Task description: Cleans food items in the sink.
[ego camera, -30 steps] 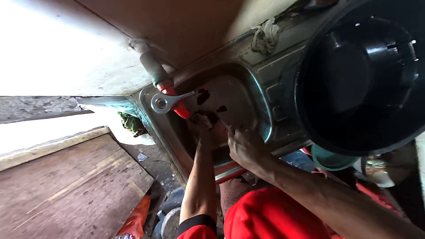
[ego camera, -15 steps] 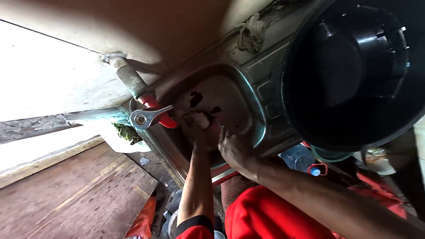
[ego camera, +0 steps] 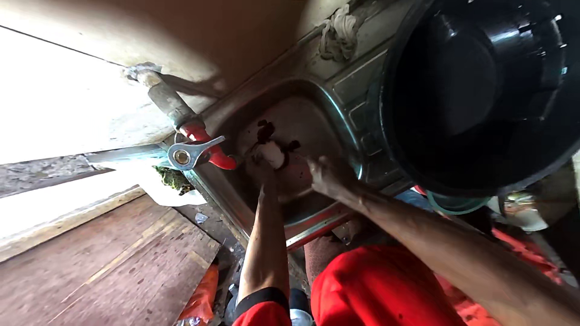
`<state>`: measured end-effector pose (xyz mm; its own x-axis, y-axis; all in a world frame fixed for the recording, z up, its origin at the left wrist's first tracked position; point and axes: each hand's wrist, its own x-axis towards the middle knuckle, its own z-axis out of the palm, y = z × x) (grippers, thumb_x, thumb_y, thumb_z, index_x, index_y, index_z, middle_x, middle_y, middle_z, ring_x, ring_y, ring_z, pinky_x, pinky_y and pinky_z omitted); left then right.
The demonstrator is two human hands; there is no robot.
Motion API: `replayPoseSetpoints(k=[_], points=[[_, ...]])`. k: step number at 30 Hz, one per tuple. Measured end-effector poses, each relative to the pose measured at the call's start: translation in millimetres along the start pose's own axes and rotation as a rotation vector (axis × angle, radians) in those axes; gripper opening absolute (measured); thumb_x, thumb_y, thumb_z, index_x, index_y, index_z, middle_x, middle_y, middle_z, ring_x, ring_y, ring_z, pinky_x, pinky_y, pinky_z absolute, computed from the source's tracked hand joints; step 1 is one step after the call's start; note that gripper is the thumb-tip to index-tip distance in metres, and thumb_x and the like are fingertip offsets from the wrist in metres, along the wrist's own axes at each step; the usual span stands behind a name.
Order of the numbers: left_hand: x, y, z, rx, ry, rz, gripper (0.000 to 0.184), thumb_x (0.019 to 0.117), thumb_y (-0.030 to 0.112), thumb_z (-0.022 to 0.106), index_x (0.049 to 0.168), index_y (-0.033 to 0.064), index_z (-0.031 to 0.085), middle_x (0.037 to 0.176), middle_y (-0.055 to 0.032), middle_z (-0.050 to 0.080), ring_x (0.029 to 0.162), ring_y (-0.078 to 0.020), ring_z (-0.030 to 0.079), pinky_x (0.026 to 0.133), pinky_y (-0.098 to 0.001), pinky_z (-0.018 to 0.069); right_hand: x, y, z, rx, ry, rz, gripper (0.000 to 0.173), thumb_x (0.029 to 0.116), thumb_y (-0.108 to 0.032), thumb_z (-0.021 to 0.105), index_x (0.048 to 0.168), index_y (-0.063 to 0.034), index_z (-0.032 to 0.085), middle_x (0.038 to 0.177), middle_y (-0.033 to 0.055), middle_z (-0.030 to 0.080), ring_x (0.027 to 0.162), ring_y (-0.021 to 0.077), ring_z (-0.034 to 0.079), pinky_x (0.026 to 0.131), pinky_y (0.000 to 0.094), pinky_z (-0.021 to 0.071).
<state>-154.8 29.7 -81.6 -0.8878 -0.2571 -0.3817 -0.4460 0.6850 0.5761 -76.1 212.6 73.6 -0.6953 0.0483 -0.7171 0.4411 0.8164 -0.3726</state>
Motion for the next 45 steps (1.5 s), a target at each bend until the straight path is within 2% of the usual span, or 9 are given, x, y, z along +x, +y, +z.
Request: replayPoseSetpoints(k=[2, 7, 12, 21, 31, 34, 39, 41, 45], points=[[-0.7, 4.8, 2.7, 0.003, -0.002, -0.038, 0.035, 0.1019, 0.023, 0.060, 0.134, 0.0093, 0.063, 0.127, -0.0157, 0.067, 0.117, -0.0289, 0.065, 0.102, -0.0520, 0.0515, 16.3, 31.3, 7.2, -0.062, 0.101, -0.083, 0.034, 0.0801, -0.026, 0.074, 0.113, -0.0165, 0.071, 0.089, 0.0101, 0.070, 0.078, 0.0310, 0.070, 0.062, 0.0545, 0.0547], [2.6, 0.1, 5.2, 0.178, -0.056, 0.121, 0.043, 0.1066, 0.028, 0.050, 0.142, 0.0034, 0.054, 0.140, -0.0215, 0.058, 0.131, -0.0361, 0.054, 0.111, -0.0568, 0.0417, -8.3, -28.7, -15.5, -0.085, -0.001, 0.007, 0.024, 0.0961, -0.022, 0.061, 0.112, -0.0052, 0.068, 0.088, 0.0133, 0.069, 0.083, 0.0323, 0.071, 0.066, 0.0507, 0.0554], [14.9, -4.7, -0.6, 0.378, -0.080, 0.466, 0.058, 0.1055, 0.054, 0.030, 0.152, 0.0249, 0.047, 0.154, -0.0060, 0.048, 0.142, -0.0287, 0.044, 0.111, -0.0648, 0.0333, -2.6, -32.7, -34.9, -0.061, -0.115, 0.058, 0.025, 0.0952, -0.023, 0.061, 0.114, -0.0066, 0.066, 0.091, 0.0129, 0.069, 0.085, 0.0317, 0.071, 0.067, 0.0499, 0.0549], [38.9, -4.7, -10.5, 0.263, -0.185, 0.574, 0.040, 0.1051, 0.022, 0.046, 0.141, 0.0087, 0.058, 0.140, -0.0183, 0.058, 0.133, -0.0343, 0.052, 0.113, -0.0558, 0.0388, 5.2, -36.1, -26.9, -0.001, -0.115, 0.093, 0.029, 0.0937, -0.026, 0.063, 0.116, -0.0080, 0.067, 0.093, 0.0131, 0.069, 0.087, 0.0323, 0.070, 0.068, 0.0512, 0.0551], [42.8, -2.9, -15.8, 0.324, -0.167, 0.605, 0.041, 0.1068, 0.029, 0.043, 0.140, 0.0124, 0.059, 0.144, -0.0134, 0.056, 0.137, -0.0308, 0.048, 0.117, -0.0521, 0.0345, 11.2, -68.1, -21.1, 0.071, -0.094, 0.105, 0.022, 0.0982, -0.019, 0.059, 0.112, -0.0033, 0.067, 0.100, 0.0152, 0.071, 0.094, 0.0326, 0.071, 0.074, 0.0500, 0.0567], [53.1, 3.7, -25.4, 0.351, -0.172, 0.635, 0.038, 0.1038, 0.020, 0.051, 0.138, 0.0061, 0.060, 0.138, -0.0202, 0.059, 0.132, -0.0374, 0.052, 0.113, -0.0537, 0.0389, 24.1, -35.4, 0.0, 0.240, -0.162, 0.081, 0.044, 0.0924, -0.017, 0.067, 0.133, -0.0022, 0.061, 0.113, 0.0217, 0.069, 0.106, 0.0400, 0.067, 0.087, 0.0601, 0.0532], [66.6, -17.2, -18.0, 0.288, -0.150, 0.693, 0.043, 0.1042, 0.031, 0.045, 0.138, 0.0097, 0.061, 0.134, -0.0164, 0.061, 0.129, -0.0319, 0.054, 0.112, -0.0504, 0.0414, 53.7, 46.1, 41.8, 0.261, 0.019, -0.148, 0.042, 0.0834, -0.012, 0.071, 0.125, -0.0091, 0.071, 0.089, 0.0140, 0.073, 0.081, 0.0324, 0.071, 0.073, 0.0580, 0.0549], [59.6, -4.7, -22.9, 0.289, -0.187, 0.632, 0.038, 0.1059, 0.023, 0.047, 0.137, 0.0067, 0.061, 0.137, -0.0182, 0.060, 0.131, -0.0339, 0.053, 0.112, -0.0514, 0.0412, 42.3, 6.0, 20.8, 0.254, -0.043, -0.008, 0.045, 0.0840, -0.016, 0.074, 0.128, -0.0081, 0.068, 0.101, 0.0173, 0.072, 0.096, 0.0371, 0.069, 0.084, 0.0609, 0.0525], [56.6, 3.0, -23.0, 0.329, -0.170, 0.604, 0.035, 0.1035, 0.018, 0.051, 0.135, 0.0081, 0.063, 0.135, -0.0189, 0.061, 0.130, -0.0348, 0.055, 0.110, -0.0523, 0.0428, 12.0, -86.1, -27.5, 0.058, -0.078, 0.047, 0.022, 0.1024, -0.018, 0.052, 0.102, -0.0026, 0.067, 0.089, 0.0144, 0.068, 0.084, 0.0323, 0.071, 0.065, 0.0480, 0.0563]])
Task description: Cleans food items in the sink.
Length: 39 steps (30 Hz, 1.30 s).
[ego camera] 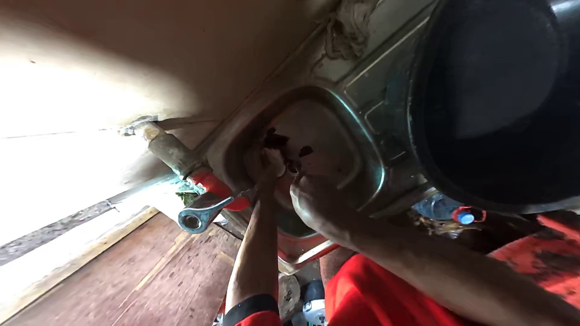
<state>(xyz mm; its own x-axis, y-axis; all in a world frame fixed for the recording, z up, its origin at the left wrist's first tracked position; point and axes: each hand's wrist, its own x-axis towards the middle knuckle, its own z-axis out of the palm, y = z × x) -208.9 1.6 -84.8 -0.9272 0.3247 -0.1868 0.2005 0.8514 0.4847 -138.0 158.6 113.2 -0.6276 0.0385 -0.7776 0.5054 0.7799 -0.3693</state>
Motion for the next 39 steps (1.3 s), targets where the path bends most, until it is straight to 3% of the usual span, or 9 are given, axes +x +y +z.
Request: replayPoseSetpoints(k=[5, 12, 15, 17, 22, 28, 34, 36, 39], points=[[0.9, -9.0, 7.0, -0.063, -0.008, -0.029, 0.035, 0.1024, 0.019, 0.055, 0.134, 0.0072, 0.063, 0.132, -0.0166, 0.063, 0.126, -0.0310, 0.057, 0.109, -0.0500, 0.0441, 15.3, 0.4, -8.7, -0.028, 0.026, 0.037, 0.018, 0.0989, -0.020, 0.058, 0.092, -0.0094, 0.071, 0.084, 0.0102, 0.068, 0.079, 0.0285, 0.069, 0.061, 0.0461, 0.0542], [6.0, 1.6, -4.5, -0.103, -0.102, -0.100, 0.042, 0.0977, 0.017, 0.062, 0.138, 0.0053, 0.060, 0.141, -0.0188, 0.058, 0.134, -0.0331, 0.052, 0.112, -0.0530, 0.0417, 23.0, 50.7, 7.0, 0.174, -0.077, 0.052, 0.038, 0.0905, -0.025, 0.068, 0.121, -0.0019, 0.066, 0.109, 0.0201, 0.070, 0.103, 0.0385, 0.068, 0.083, 0.0611, 0.0532], [-1.0, -7.6, -0.3, -0.065, -0.110, -0.083, 0.042, 0.1001, 0.021, 0.060, 0.141, 0.0114, 0.058, 0.144, -0.0140, 0.057, 0.135, -0.0298, 0.052, 0.112, -0.0520, 0.0428, 41.9, 100.1, 45.3, 0.267, -0.016, -0.055, 0.030, 0.0875, -0.019, 0.070, 0.113, -0.0036, 0.069, 0.096, 0.0177, 0.071, 0.092, 0.0366, 0.069, 0.077, 0.0610, 0.0526], [3.5, -11.2, 4.4, -0.057, -0.065, -0.015, 0.039, 0.1030, 0.024, 0.055, 0.140, 0.0135, 0.060, 0.142, -0.0127, 0.059, 0.134, -0.0284, 0.052, 0.114, -0.0495, 0.0415, 36.4, 87.4, 43.6, 0.250, 0.024, -0.036, 0.033, 0.0857, -0.021, 0.070, 0.115, -0.0063, 0.070, 0.097, 0.0164, 0.071, 0.091, 0.0360, 0.069, 0.075, 0.0604, 0.0540], [5.2, -8.3, 1.8, -0.021, -0.014, 0.036, 0.036, 0.1027, 0.020, 0.053, 0.136, 0.0089, 0.062, 0.136, -0.0157, 0.061, 0.131, -0.0312, 0.054, 0.113, -0.0502, 0.0409, 1.1, -4.2, 12.1, 0.086, 0.033, 0.068, 0.025, 0.1000, -0.017, 0.054, 0.114, 0.0014, 0.064, 0.097, 0.0171, 0.070, 0.092, 0.0342, 0.071, 0.074, 0.0493, 0.0579], [18.1, -6.6, -6.2, -0.027, -0.033, 0.007, 0.036, 0.1039, 0.017, 0.051, 0.139, 0.0133, 0.062, 0.139, -0.0132, 0.061, 0.130, -0.0278, 0.056, 0.110, -0.0486, 0.0456, 11.8, 40.4, 38.8, 0.171, -0.021, 0.058, 0.049, 0.0931, -0.023, 0.064, 0.137, -0.0037, 0.057, 0.109, 0.0199, 0.070, 0.101, 0.0387, 0.069, 0.082, 0.0580, 0.0555], [4.0, 5.9, -10.0, -0.119, -0.081, -0.100, 0.039, 0.1000, 0.020, 0.062, 0.136, 0.0046, 0.060, 0.133, -0.0192, 0.061, 0.124, -0.0311, 0.059, 0.104, -0.0530, 0.0480, 42.6, 110.4, 51.9, 0.391, 0.014, -0.036, 0.024, 0.0997, -0.021, 0.059, 0.118, -0.0100, 0.070, 0.097, 0.0137, 0.072, 0.090, 0.0305, 0.070, 0.080, 0.0556, 0.0554], [3.3, 0.8, -7.7, -0.138, -0.121, -0.143, 0.040, 0.1020, 0.019, 0.058, 0.139, 0.0037, 0.057, 0.138, -0.0178, 0.059, 0.128, -0.0287, 0.057, 0.108, -0.0497, 0.0470, 40.9, 102.4, 51.0, 0.481, -0.026, 0.012, 0.024, 0.1022, -0.024, 0.057, 0.114, -0.0088, 0.071, 0.100, 0.0138, 0.072, 0.094, 0.0298, 0.070, 0.084, 0.0550, 0.0548], [-6.5, 3.9, -0.9, -0.187, -0.014, -0.164, 0.039, 0.1052, 0.019, 0.052, 0.141, 0.0033, 0.055, 0.140, -0.0183, 0.058, 0.130, -0.0286, 0.056, 0.110, -0.0475, 0.0452, 15.2, 60.2, 36.7, 0.514, -0.164, 0.031, 0.039, 0.1031, -0.024, 0.053, 0.135, -0.0029, 0.058, 0.111, 0.0189, 0.069, 0.106, 0.0338, 0.068, 0.091, 0.0545, 0.0539]])
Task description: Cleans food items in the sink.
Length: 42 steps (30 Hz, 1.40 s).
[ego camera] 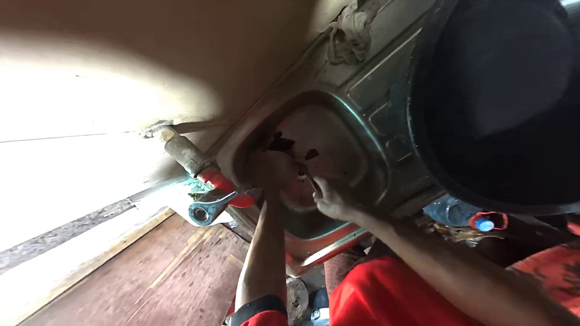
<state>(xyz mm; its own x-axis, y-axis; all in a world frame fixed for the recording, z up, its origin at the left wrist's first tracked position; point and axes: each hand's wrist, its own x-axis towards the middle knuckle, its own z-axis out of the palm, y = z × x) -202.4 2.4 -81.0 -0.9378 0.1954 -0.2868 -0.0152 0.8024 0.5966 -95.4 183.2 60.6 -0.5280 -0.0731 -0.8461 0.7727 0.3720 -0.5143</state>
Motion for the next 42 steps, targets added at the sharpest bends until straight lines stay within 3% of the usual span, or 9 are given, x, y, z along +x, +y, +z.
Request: replayPoseSetpoints(k=[4, 12, 14, 19, 22, 25, 35, 39, 42], points=[[-12.0, 21.9, 20.3, -0.117, 0.105, -0.172, 0.046, 0.1103, 0.030, 0.041, 0.144, 0.0006, 0.051, 0.137, -0.0217, 0.058, 0.126, -0.0319, 0.057, 0.109, -0.0509, 0.0455, -26.4, -32.8, 13.6, -0.317, 0.035, 0.088, 0.064, 0.0934, -0.024, 0.061, 0.149, 0.0003, 0.041, 0.113, 0.0181, 0.068, 0.104, 0.0346, 0.069, 0.085, 0.0514, 0.0567], [-12.9, -16.3, 45.0, 0.061, 0.238, 0.127, 0.046, 0.1093, 0.038, 0.035, 0.133, 0.0081, 0.061, 0.134, -0.0132, 0.061, 0.127, -0.0257, 0.056, 0.110, -0.0468, 0.0443, -41.7, -33.6, 10.7, -0.597, 0.146, 0.032, 0.046, 0.0983, -0.016, 0.053, 0.139, 0.0057, 0.050, 0.104, 0.0202, 0.067, 0.089, 0.0349, 0.071, 0.071, 0.0476, 0.0574], [-13.7, -12.6, 40.0, -0.025, 0.224, 0.089, 0.043, 0.1097, 0.029, 0.037, 0.139, 0.0036, 0.055, 0.138, -0.0170, 0.059, 0.130, -0.0270, 0.055, 0.112, -0.0463, 0.0438, -47.4, -43.6, 8.0, -0.642, 0.164, 0.023, 0.045, 0.1011, -0.014, 0.049, 0.141, 0.0069, 0.049, 0.101, 0.0192, 0.068, 0.085, 0.0330, 0.071, 0.068, 0.0450, 0.0579], [-24.8, 1.1, 45.2, -0.155, 0.163, -0.151, 0.044, 0.1099, 0.027, 0.043, 0.145, 0.0003, 0.045, 0.122, -0.0164, 0.063, 0.106, -0.0197, 0.064, 0.094, -0.0403, 0.0551, -41.5, -40.6, 19.0, -0.725, 0.356, -0.016, 0.042, 0.1011, -0.012, 0.049, 0.138, 0.0059, 0.057, 0.090, 0.0152, 0.069, 0.067, 0.0258, 0.070, 0.056, 0.0378, 0.0560], [-28.3, 7.8, 39.8, -0.013, 0.130, -0.206, 0.049, 0.1096, 0.026, 0.043, 0.149, -0.0031, 0.042, 0.140, -0.0233, 0.056, 0.124, -0.0275, 0.059, 0.106, -0.0449, 0.0484, -62.5, -47.6, 11.9, -0.738, 0.332, -0.033, 0.044, 0.1005, -0.015, 0.052, 0.140, 0.0041, 0.056, 0.090, 0.0142, 0.069, 0.070, 0.0257, 0.069, 0.058, 0.0377, 0.0560], [-27.6, 7.8, 41.1, -0.156, 0.203, -0.246, 0.044, 0.1084, 0.025, 0.047, 0.146, 0.0024, 0.045, 0.126, -0.0174, 0.061, 0.108, -0.0211, 0.063, 0.094, -0.0405, 0.0553, -80.6, -35.7, 2.7, -0.835, 0.544, -0.111, 0.044, 0.0939, -0.018, 0.058, 0.134, -0.0035, 0.066, 0.073, 0.0076, 0.065, 0.052, 0.0216, 0.062, 0.042, 0.0341, 0.0457], [-19.4, 0.2, 40.4, -0.140, 0.196, -0.020, 0.039, 0.1063, 0.022, 0.049, 0.141, 0.0033, 0.052, 0.128, -0.0138, 0.063, 0.113, -0.0178, 0.062, 0.098, -0.0377, 0.0536, -54.7, -44.4, 7.2, -0.885, 0.485, -0.147, 0.038, 0.0993, -0.014, 0.051, 0.131, 0.0029, 0.065, 0.077, 0.0096, 0.066, 0.057, 0.0207, 0.064, 0.047, 0.0327, 0.0495], [-19.3, 0.1, 33.8, -0.135, 0.094, 0.011, 0.039, 0.1026, 0.024, 0.057, 0.135, 0.0025, 0.057, 0.124, -0.0148, 0.065, 0.112, -0.0214, 0.063, 0.098, -0.0422, 0.0531, -41.4, -49.0, -16.2, -0.701, 0.209, -0.088, 0.037, 0.1019, -0.015, 0.049, 0.129, 0.0078, 0.059, 0.087, 0.0157, 0.067, 0.078, 0.0313, 0.071, 0.064, 0.0441, 0.0569], [-16.0, -0.1, 31.2, -0.144, 0.095, 0.076, 0.038, 0.1024, 0.020, 0.054, 0.136, 0.0016, 0.057, 0.131, -0.0161, 0.062, 0.120, -0.0226, 0.060, 0.104, -0.0421, 0.0501, -41.3, -49.3, -36.8, -0.639, 0.121, -0.089, 0.032, 0.0953, -0.021, 0.059, 0.120, -0.0007, 0.063, 0.084, 0.0130, 0.067, 0.080, 0.0320, 0.069, 0.063, 0.0471, 0.0540]])
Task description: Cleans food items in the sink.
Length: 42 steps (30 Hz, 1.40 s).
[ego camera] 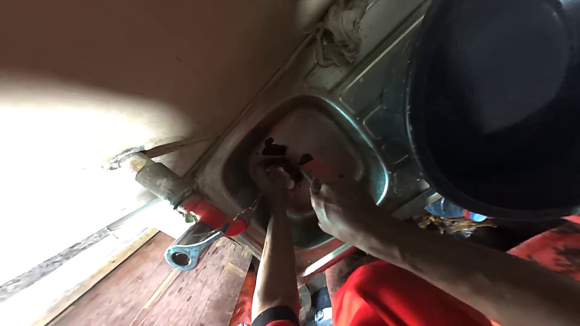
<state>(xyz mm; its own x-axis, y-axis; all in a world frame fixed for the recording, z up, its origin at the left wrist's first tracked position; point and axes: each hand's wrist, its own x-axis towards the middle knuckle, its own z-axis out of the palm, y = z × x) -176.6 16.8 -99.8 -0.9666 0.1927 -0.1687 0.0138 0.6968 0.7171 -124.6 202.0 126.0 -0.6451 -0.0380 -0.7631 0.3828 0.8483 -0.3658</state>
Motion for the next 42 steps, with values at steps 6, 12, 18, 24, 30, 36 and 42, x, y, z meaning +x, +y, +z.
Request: replayPoseSetpoints(k=[6, 12, 18, 24, 30, 36, 42], points=[[7.9, -3.7, -6.7, 0.101, -0.121, 0.065, 0.035, 0.1016, 0.023, 0.057, 0.131, 0.0042, 0.061, 0.128, -0.0158, 0.062, 0.119, -0.0259, 0.060, 0.103, -0.0458, 0.0498, 10.7, 13.2, 6.8, 0.021, -0.051, 0.049, 0.026, 0.0969, -0.018, 0.060, 0.119, -0.0050, 0.065, 0.087, 0.0126, 0.067, 0.083, 0.0327, 0.070, 0.065, 0.0492, 0.0556], [20.3, 1.4, -11.8, 0.218, -0.234, 0.069, 0.038, 0.1009, 0.014, 0.056, 0.137, 0.0019, 0.059, 0.135, -0.0210, 0.060, 0.128, -0.0336, 0.057, 0.108, -0.0518, 0.0455, 12.7, 10.4, 2.7, 0.027, -0.064, 0.087, 0.021, 0.0957, -0.022, 0.063, 0.109, -0.0074, 0.067, 0.087, 0.0118, 0.068, 0.083, 0.0314, 0.070, 0.066, 0.0499, 0.0542], [24.0, 4.9, -7.5, 0.214, -0.170, 0.171, 0.036, 0.0985, 0.012, 0.056, 0.131, -0.0010, 0.063, 0.136, -0.0236, 0.059, 0.128, -0.0371, 0.056, 0.108, -0.0535, 0.0453, 14.3, 1.4, 15.3, 0.114, 0.002, 0.102, 0.025, 0.0946, -0.016, 0.061, 0.115, -0.0016, 0.066, 0.098, 0.0153, 0.070, 0.092, 0.0339, 0.070, 0.073, 0.0523, 0.0558], [18.9, -1.7, -7.5, 0.269, -0.229, 0.084, 0.036, 0.1053, 0.020, 0.051, 0.138, 0.0081, 0.060, 0.138, -0.0160, 0.060, 0.128, -0.0292, 0.057, 0.109, -0.0512, 0.0464, 29.3, 76.9, 58.7, 0.226, -0.008, -0.007, 0.036, 0.1022, -0.024, 0.053, 0.135, -0.0140, 0.064, 0.094, 0.0147, 0.071, 0.090, 0.0339, 0.070, 0.078, 0.0557, 0.0559], [23.5, -3.0, -6.1, 0.286, -0.190, 0.164, 0.036, 0.1042, 0.019, 0.052, 0.138, 0.0074, 0.060, 0.138, -0.0177, 0.059, 0.130, -0.0323, 0.056, 0.109, -0.0535, 0.0455, 29.5, 76.1, 64.8, 0.302, 0.101, -0.038, 0.038, 0.0963, -0.019, 0.061, 0.133, -0.0100, 0.066, 0.098, 0.0162, 0.072, 0.093, 0.0344, 0.070, 0.084, 0.0571, 0.0542], [22.6, -1.7, -6.2, 0.240, -0.203, 0.192, 0.035, 0.1027, 0.016, 0.052, 0.135, 0.0049, 0.062, 0.135, -0.0180, 0.061, 0.127, -0.0308, 0.057, 0.108, -0.0517, 0.0461, 20.0, 6.0, 44.4, 0.282, -0.003, 0.077, 0.022, 0.0976, -0.014, 0.060, 0.113, -0.0006, 0.068, 0.102, 0.0199, 0.070, 0.096, 0.0379, 0.070, 0.076, 0.0559, 0.0562], [18.8, -15.7, -3.8, 0.235, -0.194, 0.136, 0.036, 0.1042, 0.022, 0.052, 0.136, 0.0086, 0.061, 0.135, -0.0146, 0.061, 0.127, -0.0274, 0.058, 0.108, -0.0493, 0.0476, 44.7, 72.5, 62.1, 0.171, 0.014, -0.052, 0.021, 0.0924, -0.022, 0.067, 0.110, -0.0107, 0.071, 0.087, 0.0097, 0.070, 0.083, 0.0301, 0.070, 0.071, 0.0542, 0.0561]])
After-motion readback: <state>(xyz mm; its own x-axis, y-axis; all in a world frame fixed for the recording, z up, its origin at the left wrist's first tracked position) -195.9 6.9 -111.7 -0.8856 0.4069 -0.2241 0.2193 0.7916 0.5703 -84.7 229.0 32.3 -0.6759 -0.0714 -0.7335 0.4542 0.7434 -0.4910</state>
